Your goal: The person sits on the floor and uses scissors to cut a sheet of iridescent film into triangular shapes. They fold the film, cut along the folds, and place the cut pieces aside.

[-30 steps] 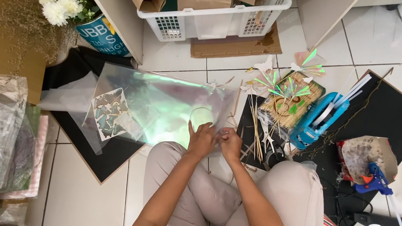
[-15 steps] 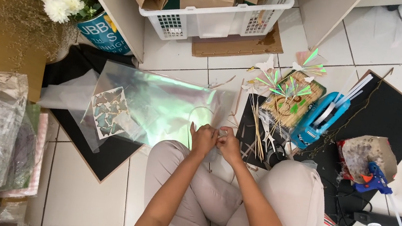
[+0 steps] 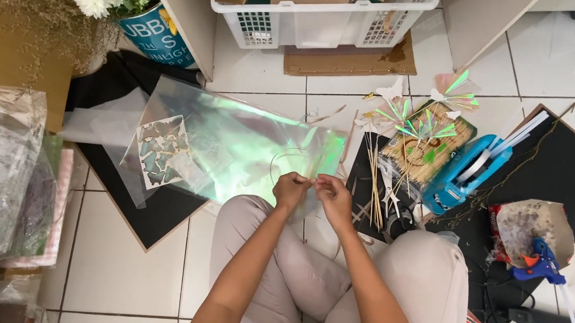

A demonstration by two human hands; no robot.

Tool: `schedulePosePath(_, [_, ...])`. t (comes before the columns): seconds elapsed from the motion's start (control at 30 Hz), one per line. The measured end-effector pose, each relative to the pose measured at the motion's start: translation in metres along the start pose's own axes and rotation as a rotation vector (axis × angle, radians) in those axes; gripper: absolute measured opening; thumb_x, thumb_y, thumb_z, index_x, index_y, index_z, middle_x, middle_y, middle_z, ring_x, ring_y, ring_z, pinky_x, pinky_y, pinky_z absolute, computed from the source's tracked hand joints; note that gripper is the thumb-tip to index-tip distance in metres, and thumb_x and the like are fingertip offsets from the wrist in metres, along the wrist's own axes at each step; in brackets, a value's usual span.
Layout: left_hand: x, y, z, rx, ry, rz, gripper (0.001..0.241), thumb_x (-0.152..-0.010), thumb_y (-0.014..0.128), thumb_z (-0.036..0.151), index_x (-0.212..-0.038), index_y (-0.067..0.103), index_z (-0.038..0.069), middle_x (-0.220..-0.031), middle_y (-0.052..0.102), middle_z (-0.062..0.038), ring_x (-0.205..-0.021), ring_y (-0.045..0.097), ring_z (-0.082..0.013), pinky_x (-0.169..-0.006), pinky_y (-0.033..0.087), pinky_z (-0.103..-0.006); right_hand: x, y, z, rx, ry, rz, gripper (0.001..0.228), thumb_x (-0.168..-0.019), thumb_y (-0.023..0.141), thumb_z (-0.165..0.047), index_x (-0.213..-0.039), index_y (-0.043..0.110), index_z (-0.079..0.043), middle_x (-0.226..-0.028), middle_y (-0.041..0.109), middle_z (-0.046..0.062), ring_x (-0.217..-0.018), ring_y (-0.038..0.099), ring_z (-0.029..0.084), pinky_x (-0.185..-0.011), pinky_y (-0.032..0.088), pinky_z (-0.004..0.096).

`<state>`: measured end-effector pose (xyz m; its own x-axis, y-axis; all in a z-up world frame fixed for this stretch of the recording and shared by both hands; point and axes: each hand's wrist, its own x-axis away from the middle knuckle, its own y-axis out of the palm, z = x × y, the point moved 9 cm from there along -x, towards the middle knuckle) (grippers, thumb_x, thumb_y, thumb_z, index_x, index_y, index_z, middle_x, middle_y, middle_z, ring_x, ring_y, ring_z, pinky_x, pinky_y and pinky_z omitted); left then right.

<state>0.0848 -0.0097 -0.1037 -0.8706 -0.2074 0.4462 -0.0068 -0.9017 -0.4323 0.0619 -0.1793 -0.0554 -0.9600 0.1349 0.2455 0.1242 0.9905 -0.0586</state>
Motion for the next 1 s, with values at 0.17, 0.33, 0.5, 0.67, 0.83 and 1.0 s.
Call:
schedulePosePath(0.17, [-0.007,0.005,-0.021,0.215,-0.012,0.038,0.028,-0.086,0.081,0.038,-0.088,0.075,0.011,-0.082,0.071,-0.006,-0.084,0.068,-0.024,-0.086,0.049,-0.0432,-0.005,-0.001,0.013,0.223,-0.017,-0.059,0.031,-0.095,0.071,-0.018,-0.123,0.073,-0.005,-0.115,0.072,0.016,-0.11,0.07,0.032,-0.09,0.059,0.041])
schedulePosePath(0.33, [0.008,0.002,-0.001,0.263,0.057,0.065,0.022,-0.087,0.081,0.028,-0.086,0.075,0.007,-0.079,0.067,-0.01,-0.081,0.062,-0.0199,-0.08,0.051,-0.04,0.006,0.0,0.015,0.417,0.159,-0.123,0.055,-0.105,0.055,-0.055,-0.131,0.072,-0.01,-0.117,0.075,0.019,-0.116,0.069,0.037,-0.094,0.057,0.049])
schedulePosePath(0.5, [0.027,-0.006,0.021,0.122,0.043,0.019,0.018,-0.085,0.076,0.033,-0.081,0.079,0.016,-0.075,0.065,-0.004,-0.077,0.062,-0.0176,-0.079,0.051,-0.0359,0.011,0.012,-0.022,0.091,0.125,-0.096,0.048,-0.11,0.049,-0.045,-0.124,0.073,-0.006,-0.116,0.074,0.018,-0.118,0.064,0.031,-0.104,0.048,0.046])
schedulePosePath(0.67, [0.022,0.0,0.016,0.117,0.081,-0.003,0.021,-0.091,0.068,0.032,-0.089,0.08,0.014,-0.079,0.065,-0.008,-0.081,0.063,-0.0207,-0.082,0.051,-0.038,-0.006,0.015,0.033,0.079,0.103,-0.095,0.028,-0.099,0.058,-0.018,-0.114,0.077,-0.004,-0.1,0.076,0.017,-0.098,0.067,0.026,-0.092,0.051,0.042])
schedulePosePath(0.83, [0.032,-0.008,0.032,0.129,0.137,-0.004,0.023,-0.095,0.064,0.027,-0.101,0.081,0.013,-0.091,0.068,-0.013,-0.094,0.066,-0.0265,-0.091,0.051,-0.0412,-0.008,0.019,0.047,0.162,0.083,-0.092,0.024,-0.085,0.062,-0.009,-0.098,0.082,-0.01,-0.081,0.074,0.01,-0.077,0.066,0.018,-0.075,0.053,0.034])
schedulePosePath(1.0, [0.027,0.005,0.03,-0.108,0.307,-0.018,0.021,-0.089,0.071,0.017,-0.109,0.078,0.019,-0.101,0.07,-0.002,-0.102,0.071,-0.0243,-0.096,0.054,-0.043,-0.029,-0.003,0.085,0.028,0.304,0.023,0.039,-0.095,0.058,-0.037,-0.115,0.074,-0.007,-0.104,0.078,0.013,-0.1,0.074,0.031,-0.049,0.059,0.039])
